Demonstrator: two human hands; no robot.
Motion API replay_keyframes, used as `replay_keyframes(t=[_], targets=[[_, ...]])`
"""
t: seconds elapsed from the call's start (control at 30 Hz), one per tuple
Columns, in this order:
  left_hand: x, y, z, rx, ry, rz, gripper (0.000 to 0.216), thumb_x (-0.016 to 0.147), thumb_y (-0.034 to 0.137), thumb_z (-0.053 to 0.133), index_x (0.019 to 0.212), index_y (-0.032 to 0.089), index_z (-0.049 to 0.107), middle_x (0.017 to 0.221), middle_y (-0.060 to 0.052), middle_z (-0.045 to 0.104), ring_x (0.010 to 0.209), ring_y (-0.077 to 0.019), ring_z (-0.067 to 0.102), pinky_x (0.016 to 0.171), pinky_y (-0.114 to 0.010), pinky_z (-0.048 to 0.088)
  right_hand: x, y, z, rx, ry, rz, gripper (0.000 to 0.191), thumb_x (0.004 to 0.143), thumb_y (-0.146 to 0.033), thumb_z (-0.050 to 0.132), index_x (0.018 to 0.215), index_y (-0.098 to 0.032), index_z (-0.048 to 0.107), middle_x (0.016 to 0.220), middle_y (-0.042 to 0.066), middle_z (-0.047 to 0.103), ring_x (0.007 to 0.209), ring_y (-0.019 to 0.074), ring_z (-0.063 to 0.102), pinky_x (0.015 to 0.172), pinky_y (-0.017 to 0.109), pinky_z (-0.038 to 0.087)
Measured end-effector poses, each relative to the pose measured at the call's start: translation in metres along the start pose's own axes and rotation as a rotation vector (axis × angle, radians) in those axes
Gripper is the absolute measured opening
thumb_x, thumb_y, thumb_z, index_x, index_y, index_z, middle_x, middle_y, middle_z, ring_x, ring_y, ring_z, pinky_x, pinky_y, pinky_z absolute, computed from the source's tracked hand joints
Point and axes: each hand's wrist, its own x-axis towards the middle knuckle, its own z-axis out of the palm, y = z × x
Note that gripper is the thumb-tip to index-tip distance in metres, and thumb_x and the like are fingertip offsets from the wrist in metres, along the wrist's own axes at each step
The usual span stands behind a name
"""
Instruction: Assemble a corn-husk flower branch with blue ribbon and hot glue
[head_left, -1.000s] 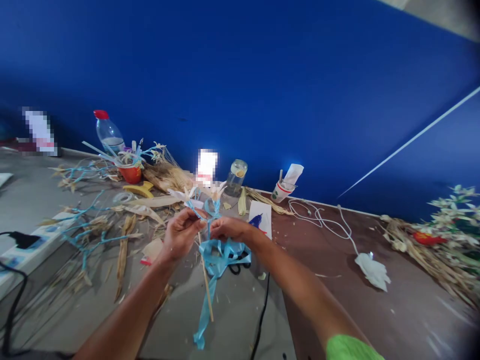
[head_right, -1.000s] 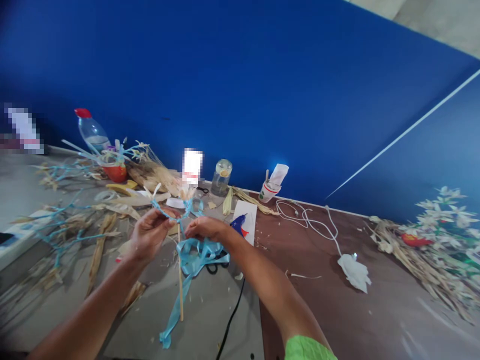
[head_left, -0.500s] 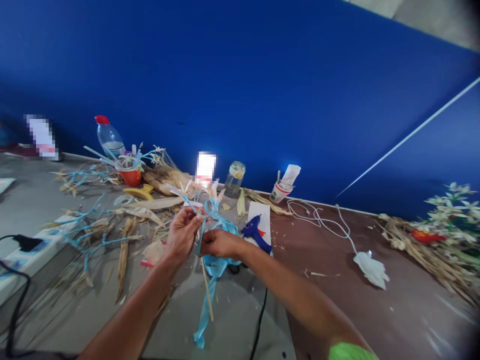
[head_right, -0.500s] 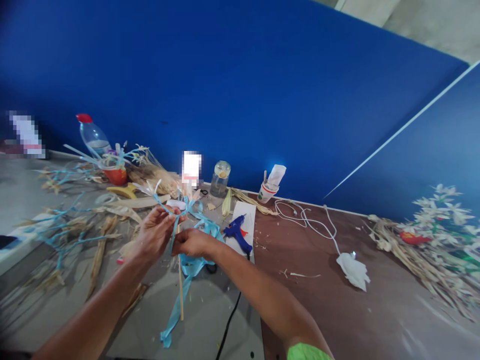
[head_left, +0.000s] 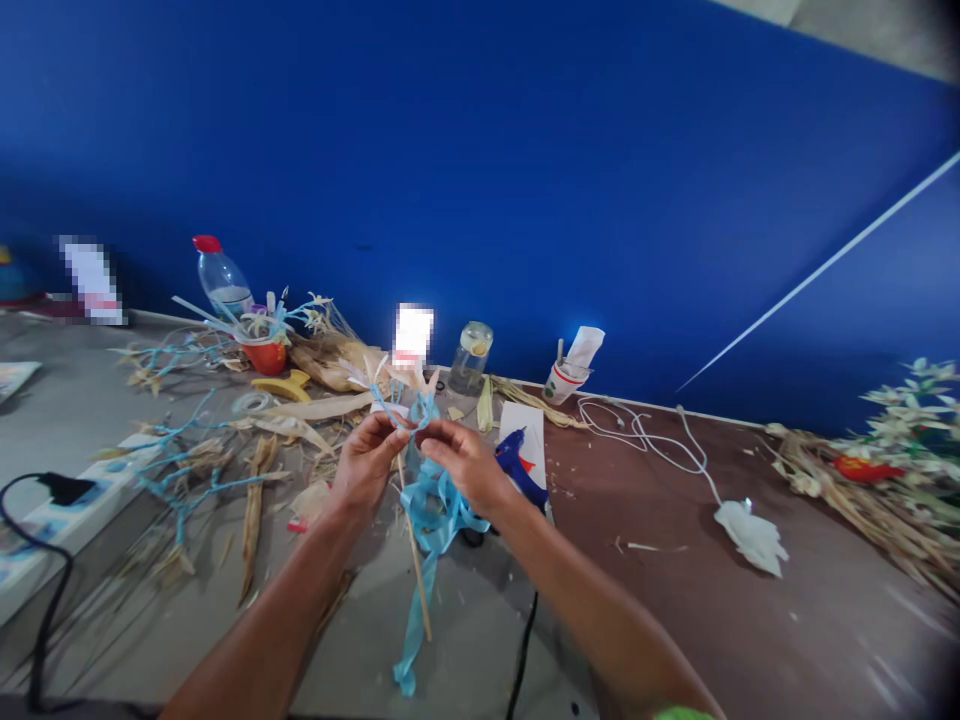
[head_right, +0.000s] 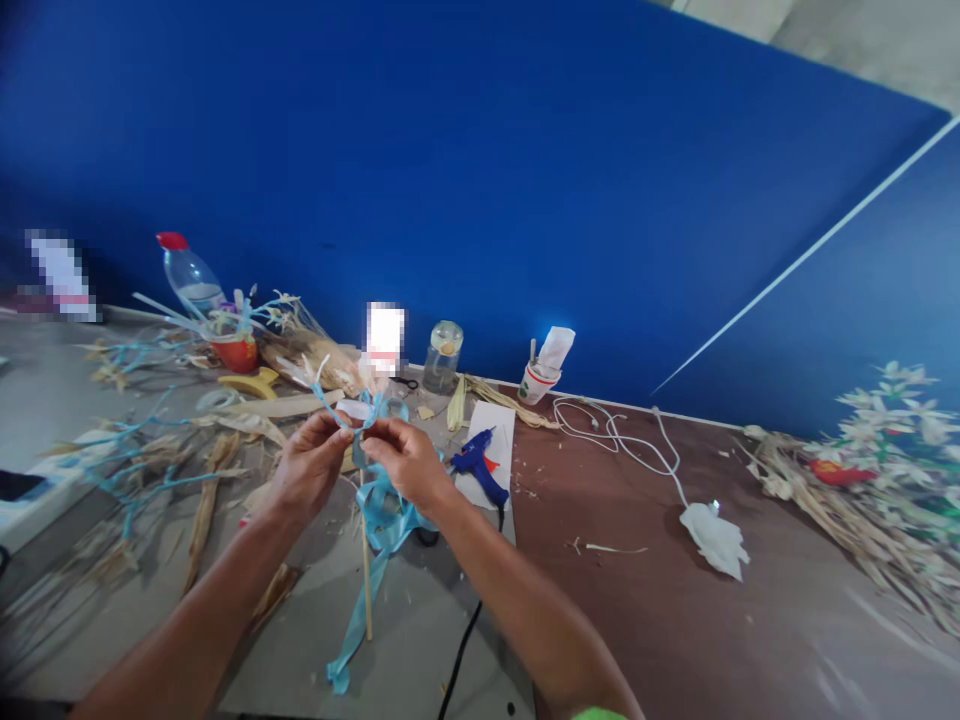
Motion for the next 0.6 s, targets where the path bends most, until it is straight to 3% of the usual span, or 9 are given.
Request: replay_keyframes(t=[0.1,0.23,0.6], targets=[[0.0,0.0,0.0,0.029,-0.008,0.004,0.012,0.067,0.02,0.071,0.077,0.018,0.065,0.077,0.0,0.062,0.075,-0.0119,0.056,0.076,-0.025,0.042,0.0,-0.003,0.013,0.294,0.052,0.102,0.018,0.063,-0.025,0.066,0.081,-0.02,0.063,0.075,-0.001,0.062,0.07,0.0121,0.056,0.071,0.026,0.044],[-0.002,0.001,0.002,0.057,0.025,0.015,0.014,0.065,0.021,0.072,0.075,0.017,0.065,0.075,0.0,0.062,0.072,-0.0123,0.056,0.074,-0.025,0.042,0.002,-0.005,0.024,0.449,0.153,0.161,0.022,0.056,-0.023,0.072,0.075,-0.018,0.063,0.071,-0.002,0.062,0.065,0.0097,0.055,0.071,0.025,0.043],[-0.007,-0.006,0.001,0.071,0.093,0.049,0.013,0.067,0.02,0.07,0.077,0.017,0.062,0.074,0.002,0.06,0.07,-0.0103,0.054,0.069,-0.022,0.041,0.0,-0.004,0.029,0.406,0.178,0.133,0.009,0.058,-0.017,0.064,0.064,-0.017,0.057,0.058,-0.006,0.053,0.056,0.0075,0.045,0.058,0.021,0.036]])
